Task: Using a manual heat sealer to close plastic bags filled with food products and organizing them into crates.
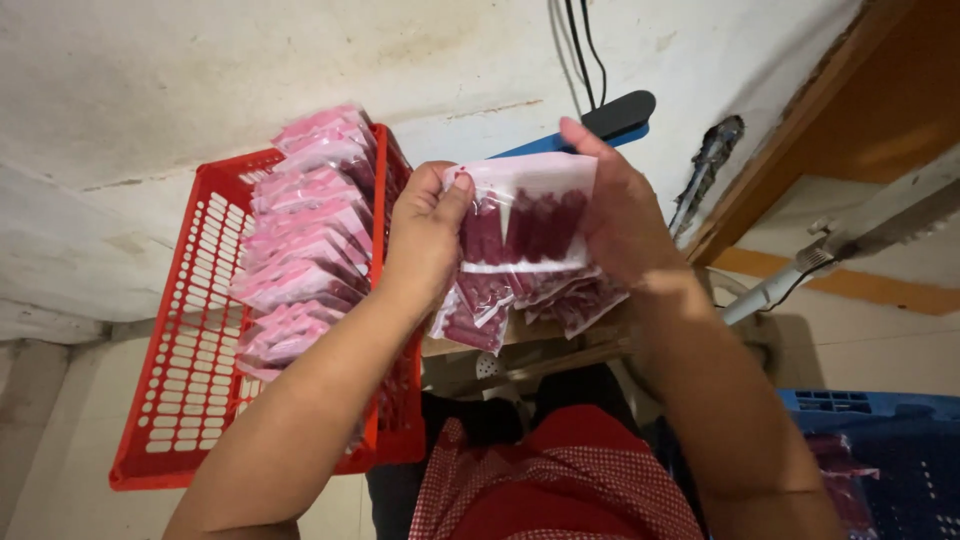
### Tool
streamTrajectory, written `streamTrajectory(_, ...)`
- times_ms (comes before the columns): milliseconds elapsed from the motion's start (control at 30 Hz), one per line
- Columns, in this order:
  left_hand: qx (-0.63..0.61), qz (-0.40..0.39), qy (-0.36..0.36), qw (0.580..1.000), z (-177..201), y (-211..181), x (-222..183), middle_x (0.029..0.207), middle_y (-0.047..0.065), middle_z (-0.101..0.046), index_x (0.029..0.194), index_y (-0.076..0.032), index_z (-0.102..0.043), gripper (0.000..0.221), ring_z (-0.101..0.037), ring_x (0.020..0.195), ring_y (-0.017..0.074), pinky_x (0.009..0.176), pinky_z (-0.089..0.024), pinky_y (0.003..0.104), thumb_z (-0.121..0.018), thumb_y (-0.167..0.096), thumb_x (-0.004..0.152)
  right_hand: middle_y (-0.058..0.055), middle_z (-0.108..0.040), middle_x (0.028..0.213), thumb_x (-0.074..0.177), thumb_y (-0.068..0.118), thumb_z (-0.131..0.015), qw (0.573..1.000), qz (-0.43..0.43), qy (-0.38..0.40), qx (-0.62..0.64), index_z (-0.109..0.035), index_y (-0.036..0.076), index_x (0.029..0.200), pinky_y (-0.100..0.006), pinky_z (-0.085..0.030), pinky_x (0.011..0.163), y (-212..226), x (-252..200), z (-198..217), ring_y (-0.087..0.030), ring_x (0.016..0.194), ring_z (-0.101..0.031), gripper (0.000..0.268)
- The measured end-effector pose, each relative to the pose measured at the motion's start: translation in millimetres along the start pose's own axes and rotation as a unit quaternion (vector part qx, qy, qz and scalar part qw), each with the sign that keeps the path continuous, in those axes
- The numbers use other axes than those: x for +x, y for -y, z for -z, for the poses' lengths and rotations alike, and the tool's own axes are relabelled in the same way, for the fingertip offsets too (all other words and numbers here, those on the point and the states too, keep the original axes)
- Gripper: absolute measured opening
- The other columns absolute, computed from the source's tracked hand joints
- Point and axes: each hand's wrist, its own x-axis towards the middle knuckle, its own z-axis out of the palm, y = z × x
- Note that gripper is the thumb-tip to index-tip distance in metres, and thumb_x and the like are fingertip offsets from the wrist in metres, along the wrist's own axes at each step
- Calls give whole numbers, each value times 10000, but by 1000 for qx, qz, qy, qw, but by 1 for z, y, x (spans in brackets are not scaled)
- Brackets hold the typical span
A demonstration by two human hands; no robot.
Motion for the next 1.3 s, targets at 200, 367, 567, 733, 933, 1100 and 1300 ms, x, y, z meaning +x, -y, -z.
streamTrajectory(200,-63,28,-7,998,-19,33,15,666,28,-591,1016,-57,-645,81,-611,548,110,492,-495,216,-607,-126,1037,-82,-740,933,872,41,-752,982,-54,179,-6,-750,53,1004,-411,-559,924,-43,14,52,-213,908,-731,133)
streamTrajectory(367,-91,127,-40,987,-40,25,-4,714,79,-660,1016,-47,-641,155,-688,574,172,502,-577,287,-598,-193,1047,-180,-759,1043,842,-66,-759,989,-31,124,79,-705,-36,1146,-502,-598,886,-69,18,71,-321,978,-757,311)
streamTrajectory(567,-6,277,25,960,-49,24,-12,835,86,-737,1070,-50,-640,271,-758,692,200,609,-653,364,-733,-277,956,-165,-738,998,786,-37,-804,981,-174,24,84,-692,-16,1153,-603,-598,860,-86,37,95,-374,937,-752,385)
streamTrajectory(733,11,369,2,929,-45,71,10,867,80,-705,1197,-40,-620,295,-759,719,221,629,-670,405,-690,-182,949,-136,-664,1090,827,108,-799,914,-386,-110,59,-579,2,1294,-642,-559,962,-88,63,94,-392,1079,-695,527)
streamTrajectory(933,122,331,-16,936,-25,132,56,633,140,-607,1101,-2,-678,263,-704,505,272,428,-599,445,-704,-188,919,-107,-574,1124,837,97,-789,910,-397,-111,42,-536,15,1340,-619,-591,930,-73,99,84,-339,1071,-679,568)
streamTrajectory(1100,81,317,-78,942,-25,106,55,822,198,-660,1179,56,-635,319,-743,666,294,537,-642,410,-688,-128,925,-130,-614,1167,830,70,-788,902,-416,-93,62,-532,-3,1334,-651,-568,952,-124,133,107,-384,1106,-683,570)
streamTrajectory(1300,218,296,-48,929,-18,113,59,783,158,-714,1023,-19,-744,241,-748,662,250,540,-632,375,-748,-189,851,-158,-666,1150,811,45,-788,897,-419,-101,99,-583,0,1288,-683,-541,963,-133,126,113,-417,1115,-686,521)
